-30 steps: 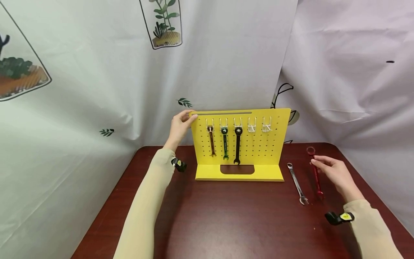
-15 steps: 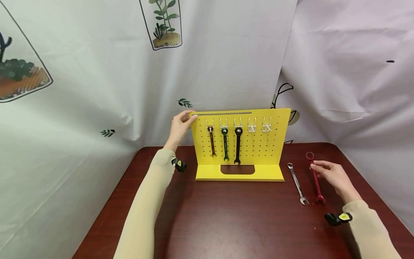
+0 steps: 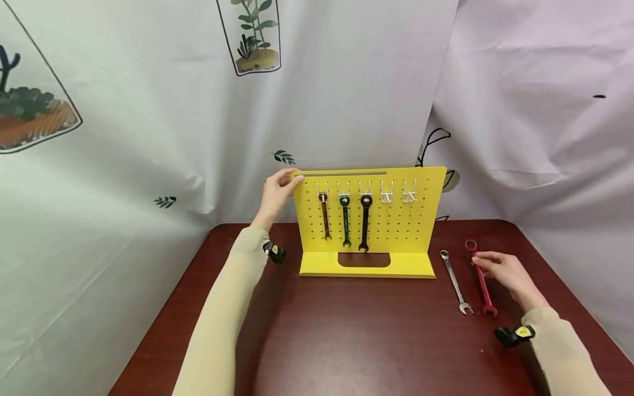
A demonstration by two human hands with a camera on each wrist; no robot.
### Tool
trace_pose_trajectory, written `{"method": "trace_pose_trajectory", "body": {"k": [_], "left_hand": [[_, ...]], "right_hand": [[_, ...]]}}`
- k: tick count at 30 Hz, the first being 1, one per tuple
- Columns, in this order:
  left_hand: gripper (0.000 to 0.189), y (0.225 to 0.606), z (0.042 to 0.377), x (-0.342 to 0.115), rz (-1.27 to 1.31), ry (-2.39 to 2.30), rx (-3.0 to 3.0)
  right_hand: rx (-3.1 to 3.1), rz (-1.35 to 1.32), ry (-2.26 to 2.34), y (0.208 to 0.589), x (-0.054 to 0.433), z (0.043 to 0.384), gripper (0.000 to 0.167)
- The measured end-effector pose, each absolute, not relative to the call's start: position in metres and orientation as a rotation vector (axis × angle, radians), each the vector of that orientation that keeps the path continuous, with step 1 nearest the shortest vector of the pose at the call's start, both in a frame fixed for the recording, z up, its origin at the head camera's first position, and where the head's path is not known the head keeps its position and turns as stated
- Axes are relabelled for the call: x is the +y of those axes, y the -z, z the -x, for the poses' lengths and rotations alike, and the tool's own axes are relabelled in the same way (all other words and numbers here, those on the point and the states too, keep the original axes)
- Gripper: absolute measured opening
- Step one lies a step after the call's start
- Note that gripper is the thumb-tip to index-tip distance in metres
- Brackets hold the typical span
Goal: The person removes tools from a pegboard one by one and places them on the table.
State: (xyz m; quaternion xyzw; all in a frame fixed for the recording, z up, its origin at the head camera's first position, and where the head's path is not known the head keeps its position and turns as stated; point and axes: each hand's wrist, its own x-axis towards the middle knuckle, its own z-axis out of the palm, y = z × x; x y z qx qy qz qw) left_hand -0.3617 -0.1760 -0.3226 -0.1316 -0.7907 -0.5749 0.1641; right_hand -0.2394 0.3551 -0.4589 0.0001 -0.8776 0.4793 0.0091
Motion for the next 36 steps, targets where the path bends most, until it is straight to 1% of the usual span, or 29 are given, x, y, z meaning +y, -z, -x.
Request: {"method": "trace_pose_trajectory", "body": {"k": [21,24,31,36], "left_hand": [[0.042,0.325,0.364,-0.175,0.365,1.648,-2.259],[0.041,0.321,0.360,-0.173,0.344,1.655,-2.272],[0.035,0.305,0.340,-0.166,0.343,1.646,-2.297],[0.036,0.308,0.344,-0.168,0.346,1.641,-2.288]], "right_hand": [[-2.878,-0.009,-1.350,0.466,0.351,0.245,0.045],[-2.897,-0.008,-1.325,0.467,0.351,0.245,0.044],[-2.921,0.018,-1.346,0.472,0.350,0.244,0.040],[-2.924,0.028,-1.350,0.472,0.349,0.245,0.040]]}}
